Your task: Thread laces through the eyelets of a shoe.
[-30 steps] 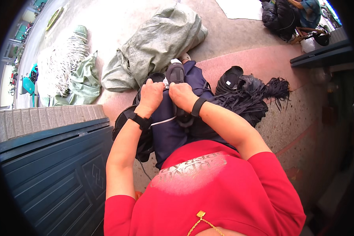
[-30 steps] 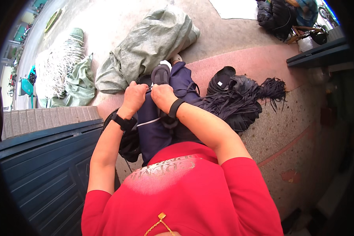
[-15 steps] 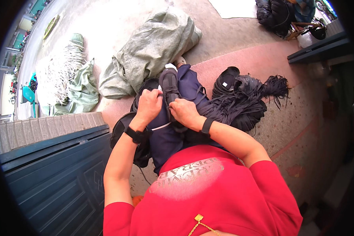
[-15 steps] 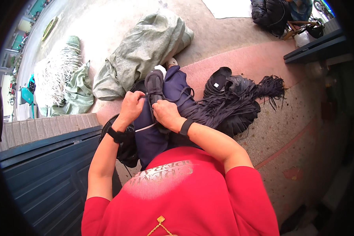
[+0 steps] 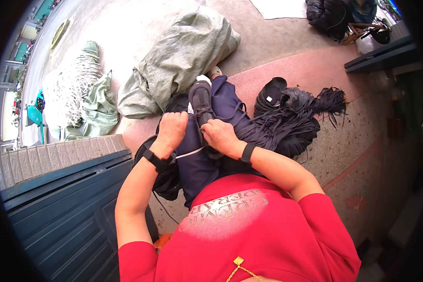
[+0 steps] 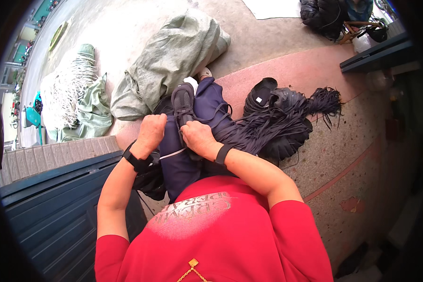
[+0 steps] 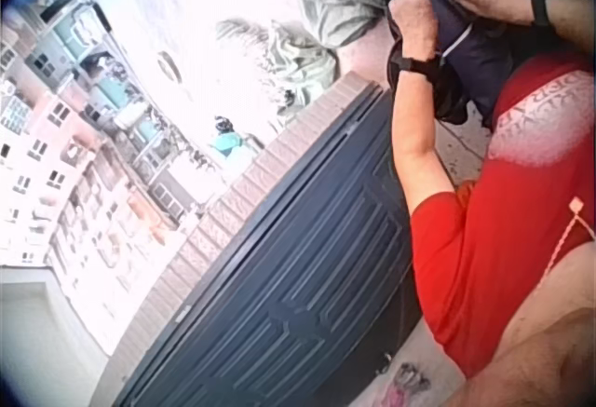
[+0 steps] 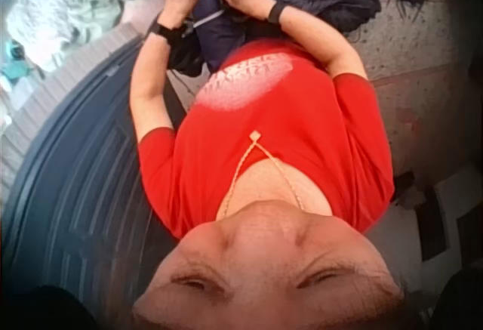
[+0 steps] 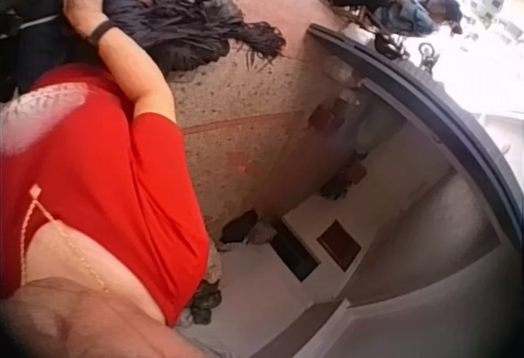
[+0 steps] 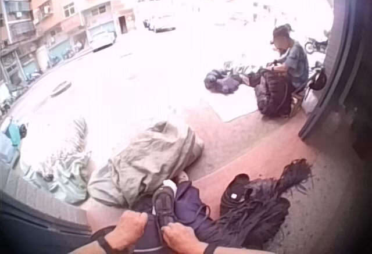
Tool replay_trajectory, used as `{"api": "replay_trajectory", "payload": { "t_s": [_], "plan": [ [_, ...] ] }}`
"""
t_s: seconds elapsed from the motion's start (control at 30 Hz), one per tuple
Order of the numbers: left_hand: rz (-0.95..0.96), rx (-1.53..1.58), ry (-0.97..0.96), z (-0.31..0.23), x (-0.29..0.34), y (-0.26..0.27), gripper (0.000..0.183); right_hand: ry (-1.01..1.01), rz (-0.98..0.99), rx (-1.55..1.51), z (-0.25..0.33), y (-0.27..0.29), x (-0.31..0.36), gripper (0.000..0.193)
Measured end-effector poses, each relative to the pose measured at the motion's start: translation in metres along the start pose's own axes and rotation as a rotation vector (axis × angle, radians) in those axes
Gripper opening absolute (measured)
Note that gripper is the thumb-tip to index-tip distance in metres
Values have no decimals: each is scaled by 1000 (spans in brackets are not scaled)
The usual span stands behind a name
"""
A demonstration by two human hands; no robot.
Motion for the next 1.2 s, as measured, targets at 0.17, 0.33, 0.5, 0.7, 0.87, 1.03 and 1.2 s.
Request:
{"api": "replay_trajectory", "payload": {
  "t_s": [0.17, 0.33, 0.5, 0.7, 0.87, 1.03, 1.2],
  "plan": [
    [61, 484, 457, 12, 2, -28, 7, -11, 20, -41, -2, 0, -1, 8],
    [397, 1259, 721, 12, -18, -20, 15, -111, 14, -91, -11, 2, -6, 10],
    [440, 1510, 875, 30, -23, -29, 12, -193, -23, -1, -8, 1, -21, 10],
    [463, 1529, 926, 25, -23, -30, 10, -87, 88, 261, -8, -12, -38, 8],
    [158, 993, 628, 23, -17, -36, 18, 43, 160, 441, -6, -26, -46, 7],
    [89, 529, 369, 8, -22, -18, 17, 161, 277, 474, -21, -26, -49, 10],
    [145, 488, 404, 12, -7, -32, 20, 74, 188, 469, -7, -23, -48, 10]
  ]
}}
Point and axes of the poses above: each hand's wrist, its own x-axis away from the middle knuckle, its own y-axis out of the back of the hand, z = x × y, the point moved 2 cm from there along -x, towards the middle knuckle, and after that the axes turned 6 degrees about -x, right-handed, at the moved point
